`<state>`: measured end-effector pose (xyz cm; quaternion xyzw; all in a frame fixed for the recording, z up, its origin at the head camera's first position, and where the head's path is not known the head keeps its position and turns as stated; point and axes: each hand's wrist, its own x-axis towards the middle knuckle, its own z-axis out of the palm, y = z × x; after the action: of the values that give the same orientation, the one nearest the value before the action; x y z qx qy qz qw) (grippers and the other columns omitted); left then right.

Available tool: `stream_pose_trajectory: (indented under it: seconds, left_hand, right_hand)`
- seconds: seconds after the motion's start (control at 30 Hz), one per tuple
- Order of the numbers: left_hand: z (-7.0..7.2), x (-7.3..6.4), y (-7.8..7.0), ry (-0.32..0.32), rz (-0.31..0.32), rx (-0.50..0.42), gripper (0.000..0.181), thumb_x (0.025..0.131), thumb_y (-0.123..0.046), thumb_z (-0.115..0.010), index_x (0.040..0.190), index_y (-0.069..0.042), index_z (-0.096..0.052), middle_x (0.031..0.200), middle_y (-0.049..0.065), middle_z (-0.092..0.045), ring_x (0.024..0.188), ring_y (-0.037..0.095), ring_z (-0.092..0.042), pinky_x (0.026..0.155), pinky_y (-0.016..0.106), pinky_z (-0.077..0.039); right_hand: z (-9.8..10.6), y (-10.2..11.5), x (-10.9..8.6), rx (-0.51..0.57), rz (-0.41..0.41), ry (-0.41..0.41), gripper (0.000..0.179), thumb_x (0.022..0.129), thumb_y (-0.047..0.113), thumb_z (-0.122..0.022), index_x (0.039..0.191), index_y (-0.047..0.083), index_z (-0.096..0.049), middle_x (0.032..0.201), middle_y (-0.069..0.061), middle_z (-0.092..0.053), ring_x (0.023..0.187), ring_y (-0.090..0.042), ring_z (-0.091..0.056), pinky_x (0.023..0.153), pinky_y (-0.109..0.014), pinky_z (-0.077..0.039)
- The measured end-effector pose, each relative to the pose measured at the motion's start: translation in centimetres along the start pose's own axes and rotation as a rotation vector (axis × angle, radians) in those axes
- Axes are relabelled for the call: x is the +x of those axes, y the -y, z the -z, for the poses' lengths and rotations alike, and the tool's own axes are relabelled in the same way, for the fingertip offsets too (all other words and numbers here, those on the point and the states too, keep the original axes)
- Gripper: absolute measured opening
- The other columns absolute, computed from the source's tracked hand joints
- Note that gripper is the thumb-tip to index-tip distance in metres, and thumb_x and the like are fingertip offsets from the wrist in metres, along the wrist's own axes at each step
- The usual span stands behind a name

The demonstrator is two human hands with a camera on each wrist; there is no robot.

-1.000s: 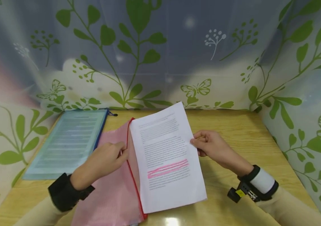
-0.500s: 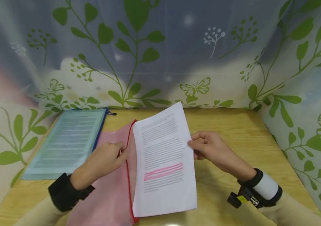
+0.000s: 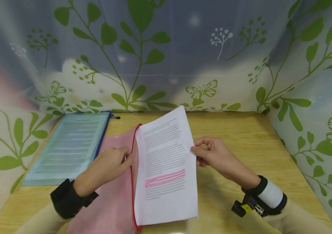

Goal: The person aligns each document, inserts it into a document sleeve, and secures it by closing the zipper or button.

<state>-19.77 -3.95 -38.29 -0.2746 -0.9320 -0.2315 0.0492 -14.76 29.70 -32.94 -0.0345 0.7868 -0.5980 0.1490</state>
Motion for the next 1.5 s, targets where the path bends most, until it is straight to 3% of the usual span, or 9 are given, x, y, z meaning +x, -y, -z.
stream_pose_trajectory:
  seconds: [0.63,1.33,1.5]
  left_hand:
    - [0.0,0.1,0.1,-0.019,-0.014,-0.011,0.034,0.093,-0.019,-0.054,0.062,-0.015,-0.042,0.053,-0.009,-0.028,0.043,0.004,-0.030,0.040,0.021,-0.022]
    - [-0.3,-0.1,0.4,-0.042,-0.027,0.009,0.031,0.094,-0.019,-0.054,0.064,-0.016,-0.044,0.052,-0.009,-0.031,0.043,0.005,-0.033,0.040,0.021,-0.025]
    - [-0.3,-0.1,0.3,-0.013,-0.012,0.013,0.031,0.094,-0.021,-0.053,0.065,-0.016,-0.044,0.054,-0.009,-0.029,0.044,0.005,-0.033,0.041,0.021,-0.026]
  right_hand:
    - [-1.0,0.1,0.0,-0.100,0.053,-0.003,0.029,0.097,0.019,-0.062,0.108,-0.007,-0.056,0.071,-0.015,-0.063,0.059,-0.017,-0.054,0.054,-0.027,-0.045]
    - [-1.0,0.5,0.2,-0.115,0.050,0.031,0.026,0.097,0.019,-0.062,0.105,-0.006,-0.062,0.073,-0.013,-0.064,0.060,-0.016,-0.055,0.053,-0.025,-0.044]
    - [-1.3,0.2,0.4,-0.084,0.029,0.036,0.028,0.097,0.020,-0.062,0.106,-0.006,-0.060,0.071,-0.012,-0.063,0.059,-0.017,-0.054,0.053,-0.025,-0.044]
